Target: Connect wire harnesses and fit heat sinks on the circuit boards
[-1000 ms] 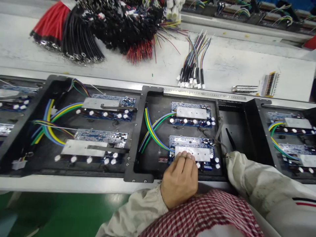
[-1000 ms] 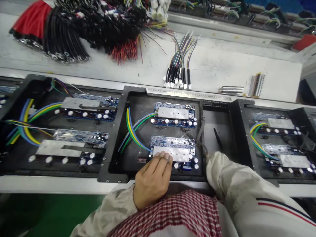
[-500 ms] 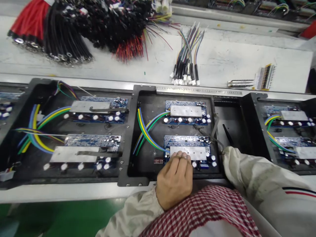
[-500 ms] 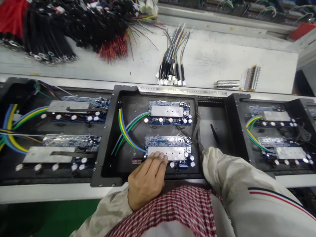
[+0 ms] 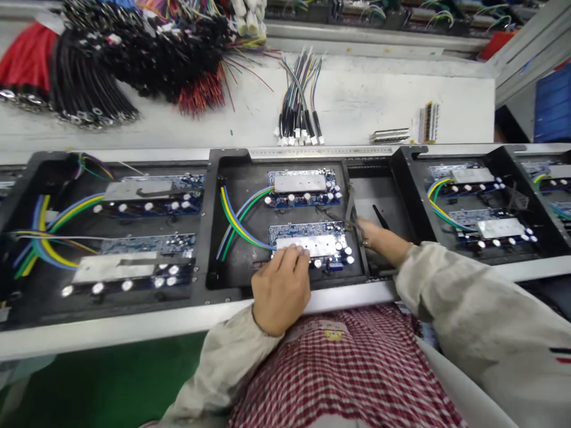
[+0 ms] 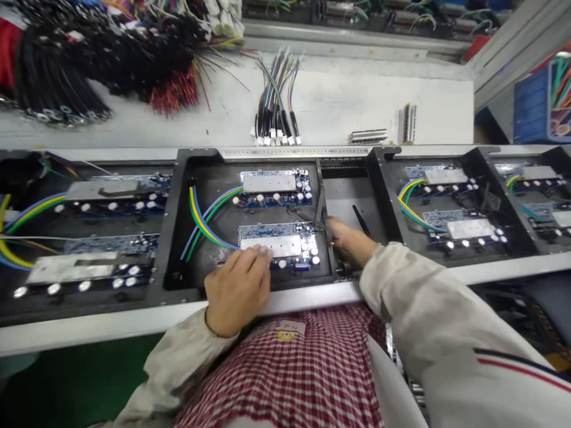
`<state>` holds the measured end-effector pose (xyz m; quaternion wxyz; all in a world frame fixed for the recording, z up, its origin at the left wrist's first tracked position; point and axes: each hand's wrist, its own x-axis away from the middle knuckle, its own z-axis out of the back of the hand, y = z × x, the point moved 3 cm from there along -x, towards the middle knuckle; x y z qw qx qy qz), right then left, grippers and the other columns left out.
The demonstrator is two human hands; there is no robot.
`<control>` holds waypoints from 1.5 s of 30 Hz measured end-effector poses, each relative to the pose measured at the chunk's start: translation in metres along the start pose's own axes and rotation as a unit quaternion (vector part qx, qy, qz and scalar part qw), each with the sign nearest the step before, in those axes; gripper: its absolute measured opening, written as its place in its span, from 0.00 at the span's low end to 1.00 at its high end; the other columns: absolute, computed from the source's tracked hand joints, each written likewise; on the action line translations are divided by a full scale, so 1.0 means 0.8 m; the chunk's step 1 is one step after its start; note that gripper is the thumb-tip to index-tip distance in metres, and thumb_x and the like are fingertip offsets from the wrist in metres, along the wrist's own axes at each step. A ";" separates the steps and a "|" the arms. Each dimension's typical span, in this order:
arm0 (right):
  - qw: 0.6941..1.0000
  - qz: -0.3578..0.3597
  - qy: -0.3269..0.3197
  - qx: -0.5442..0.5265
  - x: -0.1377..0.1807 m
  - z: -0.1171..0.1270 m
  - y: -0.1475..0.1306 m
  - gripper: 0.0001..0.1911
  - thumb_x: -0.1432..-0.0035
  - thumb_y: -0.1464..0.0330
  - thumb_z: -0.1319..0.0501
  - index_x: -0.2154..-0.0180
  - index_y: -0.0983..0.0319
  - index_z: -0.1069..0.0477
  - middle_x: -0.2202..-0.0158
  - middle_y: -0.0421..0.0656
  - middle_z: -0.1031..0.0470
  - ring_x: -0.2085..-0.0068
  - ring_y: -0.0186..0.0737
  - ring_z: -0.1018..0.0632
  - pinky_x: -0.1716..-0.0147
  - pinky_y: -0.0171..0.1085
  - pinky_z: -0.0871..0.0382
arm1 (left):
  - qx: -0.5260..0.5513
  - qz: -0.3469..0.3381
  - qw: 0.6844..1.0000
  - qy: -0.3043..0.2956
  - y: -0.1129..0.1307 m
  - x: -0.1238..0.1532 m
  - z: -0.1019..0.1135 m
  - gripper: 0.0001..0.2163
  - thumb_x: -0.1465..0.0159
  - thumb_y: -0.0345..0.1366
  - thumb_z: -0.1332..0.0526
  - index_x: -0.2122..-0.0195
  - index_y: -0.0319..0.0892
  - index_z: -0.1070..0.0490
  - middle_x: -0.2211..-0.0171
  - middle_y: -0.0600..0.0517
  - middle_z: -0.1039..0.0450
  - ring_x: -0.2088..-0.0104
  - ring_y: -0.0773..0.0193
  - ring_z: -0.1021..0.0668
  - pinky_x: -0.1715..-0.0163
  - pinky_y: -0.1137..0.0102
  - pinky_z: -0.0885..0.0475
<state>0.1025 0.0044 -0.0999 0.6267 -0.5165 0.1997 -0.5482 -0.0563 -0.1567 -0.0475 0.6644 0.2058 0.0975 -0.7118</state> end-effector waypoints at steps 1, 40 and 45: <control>1.000 -0.001 -0.007 0.005 0.006 0.004 0.002 0.14 0.38 0.62 0.44 0.55 0.64 0.31 0.58 0.45 0.27 0.61 0.38 0.25 0.63 0.41 0.27 | 0.015 -0.002 1.000 -0.012 -0.003 0.002 0.006 0.07 0.40 0.28 0.42 0.63 0.41 0.26 0.65 0.50 0.23 0.64 0.62 0.22 0.72 0.70 0.30; 0.933 0.334 -0.050 0.121 0.197 -0.017 -0.002 0.08 0.45 0.61 0.37 0.68 0.58 0.26 0.72 0.40 0.22 0.70 0.38 0.23 0.70 0.36 0.30 | 0.779 0.353 0.518 -0.030 0.089 0.094 -0.046 0.16 0.51 0.42 0.30 0.69 0.37 0.31 0.83 0.55 0.30 0.87 0.75 0.34 0.88 0.79 0.42; 0.896 0.389 -0.105 0.186 0.206 -0.008 -0.001 0.10 0.43 0.64 0.39 0.58 0.59 0.28 0.65 0.42 0.22 0.65 0.37 0.22 0.64 0.36 0.29 | 0.782 0.349 0.515 -0.036 0.099 0.107 -0.053 0.16 0.46 0.45 0.34 0.65 0.37 0.31 0.83 0.56 0.31 0.87 0.75 0.34 0.88 0.79 0.42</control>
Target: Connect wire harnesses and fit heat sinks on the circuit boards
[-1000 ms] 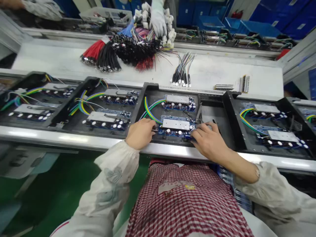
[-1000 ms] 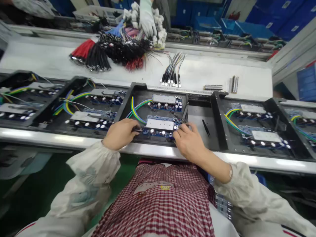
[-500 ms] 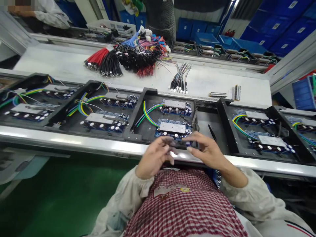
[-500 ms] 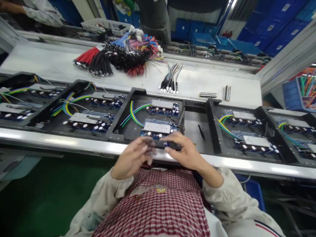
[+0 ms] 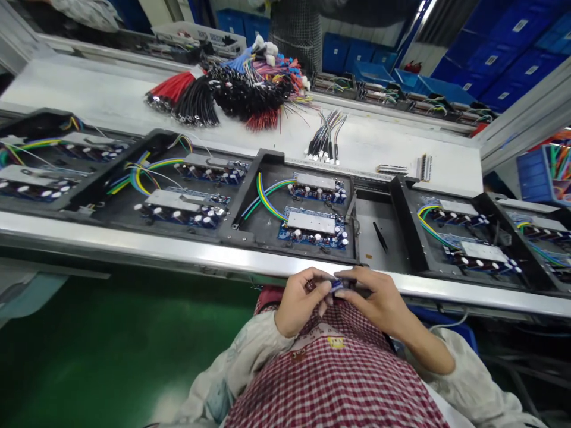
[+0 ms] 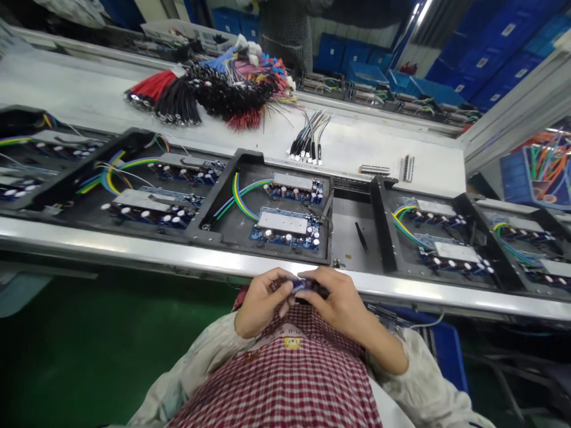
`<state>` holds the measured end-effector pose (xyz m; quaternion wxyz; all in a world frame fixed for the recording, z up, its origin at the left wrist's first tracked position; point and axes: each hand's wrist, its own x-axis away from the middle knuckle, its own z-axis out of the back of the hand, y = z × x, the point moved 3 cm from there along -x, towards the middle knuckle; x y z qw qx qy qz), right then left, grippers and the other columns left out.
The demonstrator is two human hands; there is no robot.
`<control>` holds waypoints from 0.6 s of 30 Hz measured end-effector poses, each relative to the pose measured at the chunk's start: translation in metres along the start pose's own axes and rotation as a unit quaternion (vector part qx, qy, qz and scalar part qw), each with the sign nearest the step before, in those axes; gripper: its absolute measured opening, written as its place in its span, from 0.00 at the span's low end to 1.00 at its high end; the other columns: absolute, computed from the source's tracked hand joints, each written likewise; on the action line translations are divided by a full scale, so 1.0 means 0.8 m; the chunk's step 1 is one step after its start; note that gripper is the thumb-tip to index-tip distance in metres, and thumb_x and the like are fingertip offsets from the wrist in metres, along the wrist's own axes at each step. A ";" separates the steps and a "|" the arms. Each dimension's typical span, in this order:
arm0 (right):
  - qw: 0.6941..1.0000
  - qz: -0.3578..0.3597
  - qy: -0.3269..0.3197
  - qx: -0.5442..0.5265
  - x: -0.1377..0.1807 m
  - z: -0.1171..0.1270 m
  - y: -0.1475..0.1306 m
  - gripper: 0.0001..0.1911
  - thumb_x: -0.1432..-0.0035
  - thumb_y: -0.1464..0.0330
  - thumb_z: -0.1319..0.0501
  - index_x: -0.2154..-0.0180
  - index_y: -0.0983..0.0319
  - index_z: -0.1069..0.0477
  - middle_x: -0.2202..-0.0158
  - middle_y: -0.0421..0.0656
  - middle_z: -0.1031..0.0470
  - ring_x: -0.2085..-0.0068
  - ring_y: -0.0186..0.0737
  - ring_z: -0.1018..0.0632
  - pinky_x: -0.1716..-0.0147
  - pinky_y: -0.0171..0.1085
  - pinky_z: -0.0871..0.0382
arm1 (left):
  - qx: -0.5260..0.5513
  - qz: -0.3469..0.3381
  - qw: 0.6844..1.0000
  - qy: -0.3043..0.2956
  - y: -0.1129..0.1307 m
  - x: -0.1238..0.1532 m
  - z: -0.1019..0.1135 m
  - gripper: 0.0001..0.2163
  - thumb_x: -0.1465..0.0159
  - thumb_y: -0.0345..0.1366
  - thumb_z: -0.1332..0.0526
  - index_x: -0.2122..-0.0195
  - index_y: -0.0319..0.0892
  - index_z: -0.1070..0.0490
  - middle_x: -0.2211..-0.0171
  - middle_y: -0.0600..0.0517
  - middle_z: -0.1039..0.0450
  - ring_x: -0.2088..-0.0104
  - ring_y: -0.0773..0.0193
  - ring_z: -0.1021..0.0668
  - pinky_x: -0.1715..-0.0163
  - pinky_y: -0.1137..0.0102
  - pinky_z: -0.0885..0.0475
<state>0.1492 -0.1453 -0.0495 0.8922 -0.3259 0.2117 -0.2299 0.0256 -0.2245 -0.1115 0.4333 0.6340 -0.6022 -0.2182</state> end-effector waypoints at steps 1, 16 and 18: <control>1.000 0.019 -0.014 0.011 -0.001 0.001 -0.002 0.11 0.42 0.65 0.39 0.57 0.59 0.28 0.64 0.43 0.22 0.63 0.37 0.22 0.63 0.36 0.29 | -0.005 -0.003 1.000 -0.002 -0.001 0.001 0.000 0.16 0.44 0.46 0.36 0.64 0.38 0.32 0.83 0.57 0.31 0.87 0.75 0.34 0.88 0.79 0.42; 0.909 0.108 -0.025 0.402 -0.085 0.023 0.033 0.09 0.41 0.65 0.42 0.63 0.63 0.27 0.55 0.49 0.27 0.50 0.52 0.34 0.50 0.51 0.44 | 0.091 -0.043 0.991 -0.086 0.012 0.019 0.008 0.15 0.43 0.39 0.36 0.59 0.38 0.35 0.64 0.47 0.27 0.63 0.61 0.21 0.59 0.61 0.25; 0.905 0.107 -0.008 0.413 -0.083 0.015 0.036 0.09 0.41 0.66 0.42 0.63 0.63 0.27 0.55 0.49 0.27 0.50 0.52 0.35 0.50 0.50 0.45 | 0.090 -0.020 0.992 -0.091 0.012 0.023 0.012 0.15 0.44 0.39 0.35 0.60 0.38 0.36 0.66 0.47 0.25 0.67 0.61 0.21 0.63 0.62 0.24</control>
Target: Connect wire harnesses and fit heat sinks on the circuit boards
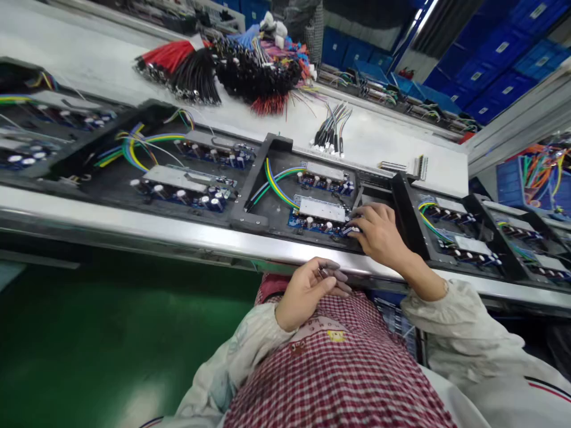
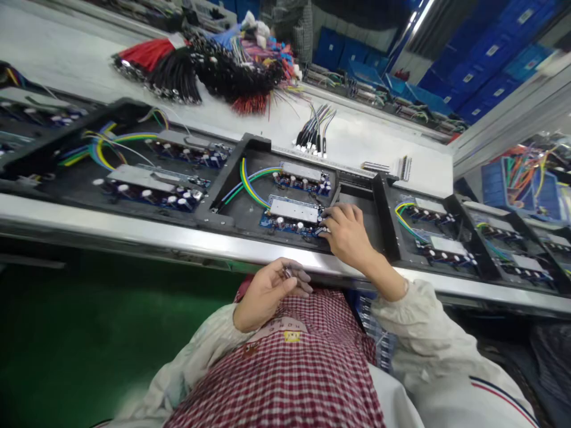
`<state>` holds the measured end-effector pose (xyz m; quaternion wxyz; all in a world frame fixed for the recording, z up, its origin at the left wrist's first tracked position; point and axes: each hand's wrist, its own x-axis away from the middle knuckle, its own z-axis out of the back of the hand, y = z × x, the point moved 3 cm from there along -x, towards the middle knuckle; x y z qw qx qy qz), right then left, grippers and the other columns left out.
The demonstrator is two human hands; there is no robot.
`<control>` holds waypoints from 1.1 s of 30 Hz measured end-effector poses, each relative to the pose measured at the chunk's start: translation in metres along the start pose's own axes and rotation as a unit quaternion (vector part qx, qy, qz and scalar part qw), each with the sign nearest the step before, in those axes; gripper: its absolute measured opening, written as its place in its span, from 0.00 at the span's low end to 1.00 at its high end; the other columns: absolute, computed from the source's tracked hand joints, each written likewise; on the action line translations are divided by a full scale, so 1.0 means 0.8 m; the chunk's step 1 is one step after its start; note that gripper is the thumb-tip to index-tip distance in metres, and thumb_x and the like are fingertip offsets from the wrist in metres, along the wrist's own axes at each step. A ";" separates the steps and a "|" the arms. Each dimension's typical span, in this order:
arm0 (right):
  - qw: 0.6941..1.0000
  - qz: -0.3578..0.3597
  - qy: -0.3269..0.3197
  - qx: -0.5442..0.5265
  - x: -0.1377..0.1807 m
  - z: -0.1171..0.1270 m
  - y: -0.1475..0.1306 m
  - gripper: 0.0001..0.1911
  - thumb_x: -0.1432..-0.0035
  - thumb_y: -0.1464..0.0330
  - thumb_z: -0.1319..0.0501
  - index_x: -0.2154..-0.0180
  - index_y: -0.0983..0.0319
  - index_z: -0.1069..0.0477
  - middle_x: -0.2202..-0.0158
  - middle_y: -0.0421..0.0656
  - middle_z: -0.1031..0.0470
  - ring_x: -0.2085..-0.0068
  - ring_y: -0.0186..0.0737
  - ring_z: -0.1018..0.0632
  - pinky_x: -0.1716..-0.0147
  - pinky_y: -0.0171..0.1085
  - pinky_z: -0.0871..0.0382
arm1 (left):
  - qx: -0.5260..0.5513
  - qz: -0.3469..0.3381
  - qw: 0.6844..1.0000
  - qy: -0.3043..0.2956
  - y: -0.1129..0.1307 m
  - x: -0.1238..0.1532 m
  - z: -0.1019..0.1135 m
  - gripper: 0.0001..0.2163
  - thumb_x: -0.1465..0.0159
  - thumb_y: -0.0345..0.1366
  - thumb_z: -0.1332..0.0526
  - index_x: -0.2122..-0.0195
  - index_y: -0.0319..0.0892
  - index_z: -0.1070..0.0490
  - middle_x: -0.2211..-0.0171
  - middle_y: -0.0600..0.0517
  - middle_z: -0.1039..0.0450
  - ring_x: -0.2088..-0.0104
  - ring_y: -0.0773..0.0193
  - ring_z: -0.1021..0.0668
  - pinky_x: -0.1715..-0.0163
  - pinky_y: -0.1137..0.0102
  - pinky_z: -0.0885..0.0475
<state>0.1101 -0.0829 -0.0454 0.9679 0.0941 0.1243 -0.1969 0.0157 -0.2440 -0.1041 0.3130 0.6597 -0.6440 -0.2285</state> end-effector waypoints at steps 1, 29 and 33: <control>1.000 -0.002 0.004 0.003 0.001 -0.002 -0.003 0.08 0.41 0.66 0.42 0.63 0.63 0.27 0.55 0.48 0.27 0.50 0.52 0.35 0.50 0.50 0.45 | -0.002 0.009 1.000 0.002 0.001 0.002 0.002 0.15 0.44 0.39 0.35 0.61 0.38 0.36 0.66 0.46 0.25 0.69 0.62 0.20 0.65 0.64 0.24; 0.989 -0.084 0.035 -0.116 0.008 -0.015 -0.010 0.07 0.43 0.71 0.42 0.62 0.60 0.28 0.57 0.48 0.28 0.52 0.50 0.33 0.55 0.52 0.38 | -0.021 -0.050 0.995 0.078 0.019 0.010 0.028 0.10 0.44 0.35 0.34 0.63 0.37 0.26 0.78 0.52 0.26 0.80 0.72 0.27 0.77 0.75 0.28; 0.987 -0.095 0.045 -0.119 0.010 -0.017 -0.010 0.08 0.44 0.71 0.42 0.62 0.59 0.27 0.58 0.48 0.28 0.52 0.50 0.32 0.54 0.53 0.37 | -0.007 -0.076 0.994 0.083 0.018 0.010 0.026 0.10 0.44 0.36 0.35 0.62 0.38 0.24 0.71 0.50 0.26 0.72 0.67 0.22 0.69 0.70 0.22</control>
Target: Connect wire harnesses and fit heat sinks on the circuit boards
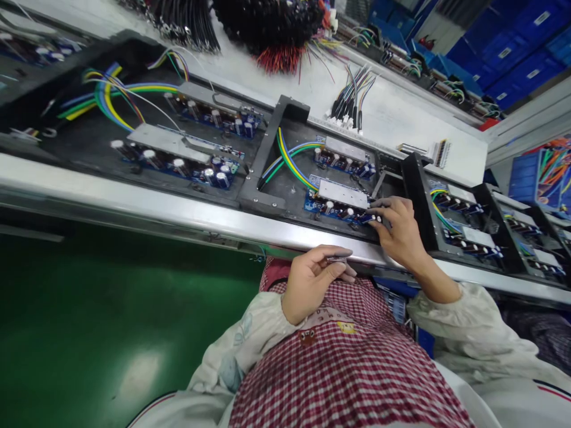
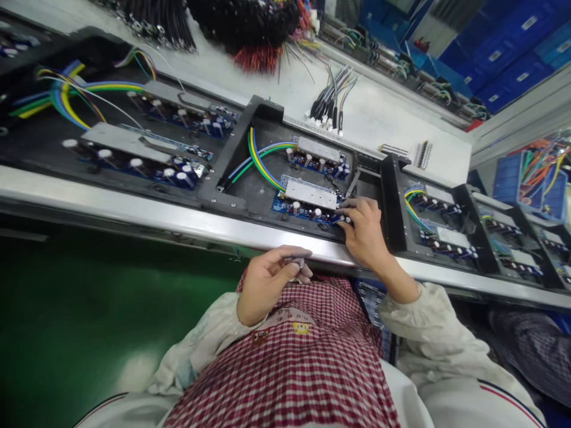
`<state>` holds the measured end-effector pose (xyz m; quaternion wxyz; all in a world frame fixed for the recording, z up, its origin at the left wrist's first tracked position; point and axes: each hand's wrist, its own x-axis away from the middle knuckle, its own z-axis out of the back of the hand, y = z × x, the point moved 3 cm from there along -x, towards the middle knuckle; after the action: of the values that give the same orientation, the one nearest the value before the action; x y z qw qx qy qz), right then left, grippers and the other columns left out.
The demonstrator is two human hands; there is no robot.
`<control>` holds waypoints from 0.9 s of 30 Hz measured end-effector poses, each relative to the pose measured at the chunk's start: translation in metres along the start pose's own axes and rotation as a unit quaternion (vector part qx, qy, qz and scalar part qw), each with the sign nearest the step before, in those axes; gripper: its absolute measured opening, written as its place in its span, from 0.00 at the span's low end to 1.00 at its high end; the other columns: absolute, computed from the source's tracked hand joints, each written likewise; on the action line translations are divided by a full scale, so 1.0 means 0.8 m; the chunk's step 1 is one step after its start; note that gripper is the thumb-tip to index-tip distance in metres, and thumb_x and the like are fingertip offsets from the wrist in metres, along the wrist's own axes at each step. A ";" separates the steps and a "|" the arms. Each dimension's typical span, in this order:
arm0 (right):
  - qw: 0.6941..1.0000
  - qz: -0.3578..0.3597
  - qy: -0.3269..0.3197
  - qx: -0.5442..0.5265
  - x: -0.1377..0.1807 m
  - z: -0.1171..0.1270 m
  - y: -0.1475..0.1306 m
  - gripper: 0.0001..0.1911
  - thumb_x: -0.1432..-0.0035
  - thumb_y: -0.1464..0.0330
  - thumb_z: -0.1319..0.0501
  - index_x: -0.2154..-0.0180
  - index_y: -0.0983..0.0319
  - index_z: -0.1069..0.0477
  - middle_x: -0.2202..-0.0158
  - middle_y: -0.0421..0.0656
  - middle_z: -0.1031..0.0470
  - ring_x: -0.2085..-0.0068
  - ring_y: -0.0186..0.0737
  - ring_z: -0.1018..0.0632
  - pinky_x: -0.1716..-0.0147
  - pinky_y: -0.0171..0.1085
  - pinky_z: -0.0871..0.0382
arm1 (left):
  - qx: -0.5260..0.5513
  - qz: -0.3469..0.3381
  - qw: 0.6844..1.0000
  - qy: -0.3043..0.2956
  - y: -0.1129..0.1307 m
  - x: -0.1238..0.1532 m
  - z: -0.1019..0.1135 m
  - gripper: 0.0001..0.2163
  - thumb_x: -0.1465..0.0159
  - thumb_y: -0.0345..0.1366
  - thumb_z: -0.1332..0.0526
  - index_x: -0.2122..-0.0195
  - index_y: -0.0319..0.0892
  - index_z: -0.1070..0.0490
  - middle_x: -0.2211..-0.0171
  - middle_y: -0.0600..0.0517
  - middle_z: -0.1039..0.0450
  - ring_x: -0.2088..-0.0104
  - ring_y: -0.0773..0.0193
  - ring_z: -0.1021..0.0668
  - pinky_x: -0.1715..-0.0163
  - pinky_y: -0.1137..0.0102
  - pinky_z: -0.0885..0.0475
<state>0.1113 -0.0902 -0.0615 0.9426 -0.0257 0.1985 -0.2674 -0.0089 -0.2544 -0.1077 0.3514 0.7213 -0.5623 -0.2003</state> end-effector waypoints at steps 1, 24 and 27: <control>1.000 0.001 0.000 -0.002 0.000 0.000 0.000 0.08 0.44 0.71 0.42 0.62 0.60 0.27 0.58 0.48 0.28 0.53 0.50 0.32 0.54 0.52 0.37 | 0.003 -0.012 1.000 0.002 0.000 0.000 0.000 0.09 0.44 0.36 0.34 0.63 0.38 0.24 0.68 0.50 0.27 0.72 0.67 0.21 0.70 0.70 0.21; 0.999 -0.024 0.019 0.015 0.001 0.004 -0.010 0.09 0.46 0.71 0.39 0.63 0.57 0.25 0.63 0.45 0.25 0.56 0.49 0.29 0.56 0.52 0.33 | 0.036 -0.038 0.997 0.051 0.001 -0.003 0.013 0.08 0.48 0.34 0.32 0.67 0.38 0.25 0.66 0.50 0.27 0.71 0.65 0.20 0.70 0.68 0.20; 0.999 -0.028 0.037 0.019 0.003 0.001 -0.015 0.08 0.47 0.70 0.38 0.63 0.57 0.25 0.64 0.44 0.24 0.57 0.49 0.28 0.57 0.51 0.32 | 0.042 -0.038 0.997 0.053 0.000 -0.004 0.013 0.09 0.46 0.34 0.33 0.65 0.39 0.25 0.66 0.50 0.25 0.70 0.63 0.20 0.68 0.66 0.19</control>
<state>0.1080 -0.1018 -0.0597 0.9271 -0.0037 0.2270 -0.2981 -0.0170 -0.2541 -0.1150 0.3423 0.7656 -0.5231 -0.1517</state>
